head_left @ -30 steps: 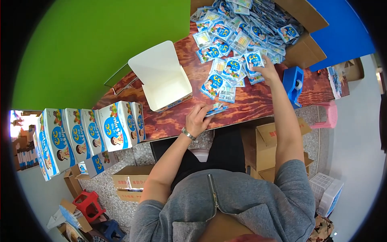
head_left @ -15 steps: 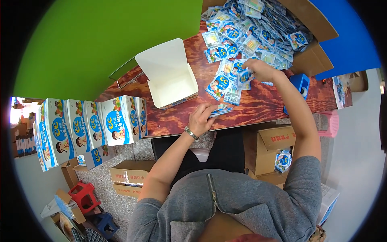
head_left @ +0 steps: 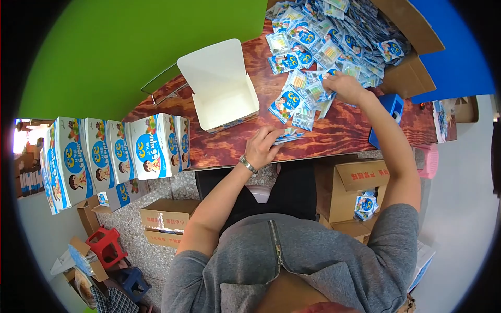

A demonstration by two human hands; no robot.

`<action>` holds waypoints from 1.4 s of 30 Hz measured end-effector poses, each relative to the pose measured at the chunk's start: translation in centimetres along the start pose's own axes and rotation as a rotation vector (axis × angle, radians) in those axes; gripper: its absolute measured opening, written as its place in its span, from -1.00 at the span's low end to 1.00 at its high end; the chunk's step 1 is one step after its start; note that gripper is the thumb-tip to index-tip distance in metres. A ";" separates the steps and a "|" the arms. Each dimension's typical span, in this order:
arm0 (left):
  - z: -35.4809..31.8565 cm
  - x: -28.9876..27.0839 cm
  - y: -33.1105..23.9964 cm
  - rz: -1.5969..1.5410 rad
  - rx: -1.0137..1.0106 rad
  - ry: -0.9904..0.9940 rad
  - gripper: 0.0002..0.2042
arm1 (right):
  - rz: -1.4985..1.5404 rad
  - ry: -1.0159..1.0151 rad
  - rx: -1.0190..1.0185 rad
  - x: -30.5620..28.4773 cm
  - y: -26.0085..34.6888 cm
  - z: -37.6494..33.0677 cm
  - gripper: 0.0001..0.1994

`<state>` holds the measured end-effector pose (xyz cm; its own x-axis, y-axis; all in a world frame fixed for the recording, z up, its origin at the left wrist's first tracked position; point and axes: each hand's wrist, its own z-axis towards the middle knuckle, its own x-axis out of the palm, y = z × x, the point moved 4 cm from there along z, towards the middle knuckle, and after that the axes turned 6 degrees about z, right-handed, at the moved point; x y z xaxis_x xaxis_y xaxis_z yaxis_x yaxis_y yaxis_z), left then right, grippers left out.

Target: Packaging small blue sachets into white boxes and stacking the completed boxes.

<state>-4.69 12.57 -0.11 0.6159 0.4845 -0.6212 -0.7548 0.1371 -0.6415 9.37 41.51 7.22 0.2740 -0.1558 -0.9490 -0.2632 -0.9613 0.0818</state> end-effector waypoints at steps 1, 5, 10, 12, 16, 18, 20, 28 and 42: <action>0.0 0.0 0.0 -0.001 0.002 -0.002 -0.59 | 0.018 0.056 0.044 -0.3 -0.1 -0.4 -0.80; -0.1 0.1 0.0 -0.008 -0.001 -0.001 -0.59 | 0.013 0.008 -0.136 -0.2 1.7 0.6 -0.80; -0.3 0.2 0.1 -0.002 0.001 0.006 -0.57 | 0.107 -0.007 -0.170 1.4 2.7 2.3 -0.76; -0.4 0.3 0.2 -0.021 -0.021 0.022 -0.53 | 0.154 0.020 -0.155 0.8 2.7 1.4 -0.71; -0.3 0.2 0.2 -0.061 -0.017 0.006 -0.54 | 0.323 0.033 -0.252 -1.8 4.1 0.3 -0.63; -0.3 -0.1 0.0 -0.068 -0.012 0.010 -0.55 | 0.327 -0.010 -0.333 -2.6 5.8 1.8 -0.59; -0.8 -0.8 -0.2 -0.084 0.020 -0.012 -0.57 | 0.373 0.155 -0.232 -1.6 7.1 3.7 -0.47; -3.7 -3.1 -1.1 -0.082 0.016 0.019 -0.59 | 0.143 0.100 -0.126 2.2 11.8 7.1 -0.46; -4.2 -4.6 1.0 -0.167 -0.070 0.066 -0.70 | 0.401 -0.312 0.020 4.1 18.6 0.8 -0.50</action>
<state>-7.36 6.80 0.21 0.7463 0.4024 -0.5303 -0.6248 0.1488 -0.7665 4.87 23.18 4.61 -0.1412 -0.4336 -0.8900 -0.3099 -0.8344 0.4557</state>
